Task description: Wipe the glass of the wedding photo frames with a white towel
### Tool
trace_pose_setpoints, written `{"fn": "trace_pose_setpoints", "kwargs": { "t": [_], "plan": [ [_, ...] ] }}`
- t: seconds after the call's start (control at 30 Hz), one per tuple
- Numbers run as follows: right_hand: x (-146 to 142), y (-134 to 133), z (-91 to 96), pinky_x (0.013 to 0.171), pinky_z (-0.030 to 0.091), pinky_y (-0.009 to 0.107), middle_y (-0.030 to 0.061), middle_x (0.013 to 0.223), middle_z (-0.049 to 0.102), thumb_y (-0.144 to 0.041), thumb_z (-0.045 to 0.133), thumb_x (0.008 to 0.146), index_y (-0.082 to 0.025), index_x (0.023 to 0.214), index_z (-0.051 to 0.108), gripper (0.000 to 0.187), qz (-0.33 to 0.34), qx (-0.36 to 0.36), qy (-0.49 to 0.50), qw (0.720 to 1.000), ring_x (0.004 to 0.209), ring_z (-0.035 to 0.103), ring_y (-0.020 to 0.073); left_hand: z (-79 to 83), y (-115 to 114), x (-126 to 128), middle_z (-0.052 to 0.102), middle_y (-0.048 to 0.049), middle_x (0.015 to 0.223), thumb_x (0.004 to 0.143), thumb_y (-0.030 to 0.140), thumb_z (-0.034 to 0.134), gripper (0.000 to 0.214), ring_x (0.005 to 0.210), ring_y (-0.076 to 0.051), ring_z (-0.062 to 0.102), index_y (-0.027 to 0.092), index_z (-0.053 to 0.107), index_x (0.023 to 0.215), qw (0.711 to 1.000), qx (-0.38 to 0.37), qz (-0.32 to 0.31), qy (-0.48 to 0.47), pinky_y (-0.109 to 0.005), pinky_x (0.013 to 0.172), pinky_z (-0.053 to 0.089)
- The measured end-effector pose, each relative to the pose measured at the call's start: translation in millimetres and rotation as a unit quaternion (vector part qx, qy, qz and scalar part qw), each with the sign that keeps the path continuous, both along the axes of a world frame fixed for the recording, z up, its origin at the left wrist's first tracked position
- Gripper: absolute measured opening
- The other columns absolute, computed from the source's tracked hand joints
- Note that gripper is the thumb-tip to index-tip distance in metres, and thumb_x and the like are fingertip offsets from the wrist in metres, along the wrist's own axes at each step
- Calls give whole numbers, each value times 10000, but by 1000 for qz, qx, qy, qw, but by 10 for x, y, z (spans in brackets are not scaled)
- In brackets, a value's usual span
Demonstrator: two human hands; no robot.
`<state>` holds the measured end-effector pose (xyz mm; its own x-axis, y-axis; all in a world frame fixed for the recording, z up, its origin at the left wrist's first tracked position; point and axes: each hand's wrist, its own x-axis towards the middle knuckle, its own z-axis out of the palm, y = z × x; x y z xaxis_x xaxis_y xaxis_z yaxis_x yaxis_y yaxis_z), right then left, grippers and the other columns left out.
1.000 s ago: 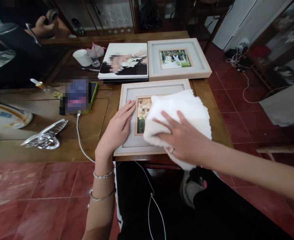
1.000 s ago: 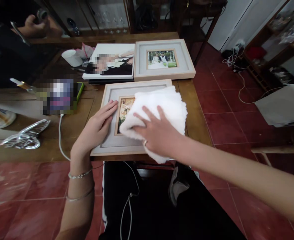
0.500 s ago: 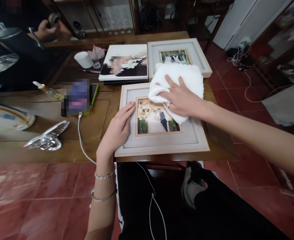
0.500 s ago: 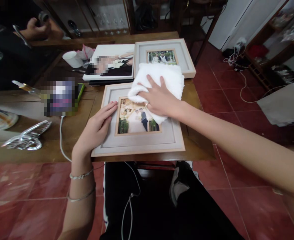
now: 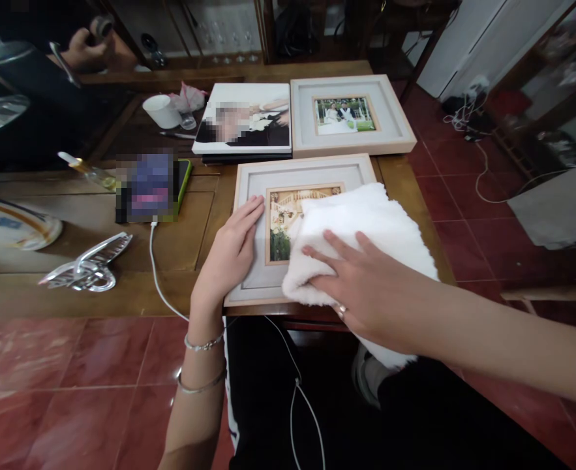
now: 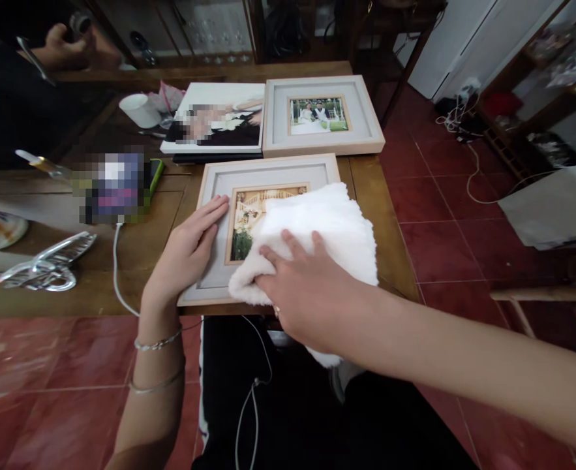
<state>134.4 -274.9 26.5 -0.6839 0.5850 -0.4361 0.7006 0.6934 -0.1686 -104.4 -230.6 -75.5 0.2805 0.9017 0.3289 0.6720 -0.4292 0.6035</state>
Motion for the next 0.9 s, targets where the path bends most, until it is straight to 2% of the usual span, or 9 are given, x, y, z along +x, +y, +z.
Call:
{"fn": "trace_pose_setpoints", "kwargs": {
  "t": [0.13, 0.23, 0.33, 0.47, 0.6, 0.7, 0.8, 0.9],
  "plan": [
    [-249, 85, -271, 1153, 201, 842, 163, 1715, 269, -234, 564, 968, -218, 1439, 650, 479, 32, 50, 62, 996, 1574, 126, 531, -21, 9, 3, 560, -141, 1552, 1043, 230, 395, 469, 1485, -249, 495, 109, 629, 1431, 1000, 8, 13, -15, -426, 1279, 369],
    [-405, 87, -407, 1156, 204, 837, 203, 1690, 313, -240, 527, 991, -189, 1412, 669, 447, 66, 95, 123, 986, 1566, 170, 526, -21, 15, -13, 557, -117, 1558, 1028, 218, 420, 469, 1485, -236, 496, 138, 621, 1444, 1000, 4, 7, -26, -423, 1271, 380],
    [-421, 53, -411, 1155, 241, 821, 228, 1674, 331, -225, 520, 994, -173, 1385, 685, 427, 77, 115, 122, 983, 1558, 211, 519, 0, 9, -23, 560, -96, 1557, 1018, 203, 440, 469, 1482, -237, 500, 167, 620, 1449, 1000, 5, 9, -25, -446, 1270, 380],
    [-199, -48, -361, 1124, 341, 792, 211, 1656, 374, -190, 575, 954, -199, 1328, 720, 401, 83, 115, 73, 987, 1539, 287, 503, 20, -5, -19, 573, -98, 1547, 1009, 190, 464, 462, 1470, -258, 514, 170, 630, 1440, 1000, 10, 13, -14, -470, 1272, 374],
    [208, -210, -388, 1065, 421, 775, 213, 1613, 442, -225, 652, 896, -197, 1207, 778, 337, 52, 180, 69, 980, 1478, 409, 508, 22, -6, -19, 573, -85, 1550, 1021, 190, 452, 454, 1475, -251, 506, 184, 633, 1437, 1000, 11, 7, -12, -455, 1278, 368],
    [496, -290, -392, 1056, 449, 745, 198, 1574, 500, -184, 687, 820, -189, 1092, 803, 296, 25, 239, 71, 968, 1452, 461, 482, 29, -6, -26, 573, -68, 1553, 1026, 185, 439, 459, 1481, -251, 499, 199, 627, 1444, 1000, 9, 1, -9, -461, 1284, 362],
    [641, -241, -391, 1076, 441, 736, 182, 1562, 520, -170, 678, 801, -174, 1068, 797, 293, 23, 248, 84, 965, 1460, 459, 459, 37, -10, -32, 557, -64, 1568, 1028, 181, 435, 468, 1489, -250, 488, 199, 610, 1462, 1000, 4, -10, 3, -458, 1286, 361],
    [618, -23, -456, 1107, 378, 778, 180, 1591, 487, -214, 657, 853, -156, 1191, 757, 357, 32, 233, 105, 966, 1496, 398, 474, 40, -11, -29, 556, -88, 1565, 1025, 177, 435, 468, 1485, -245, 494, 161, 607, 1460, 1000, 8, -16, 11, -434, 1279, 375]
  ]
}}
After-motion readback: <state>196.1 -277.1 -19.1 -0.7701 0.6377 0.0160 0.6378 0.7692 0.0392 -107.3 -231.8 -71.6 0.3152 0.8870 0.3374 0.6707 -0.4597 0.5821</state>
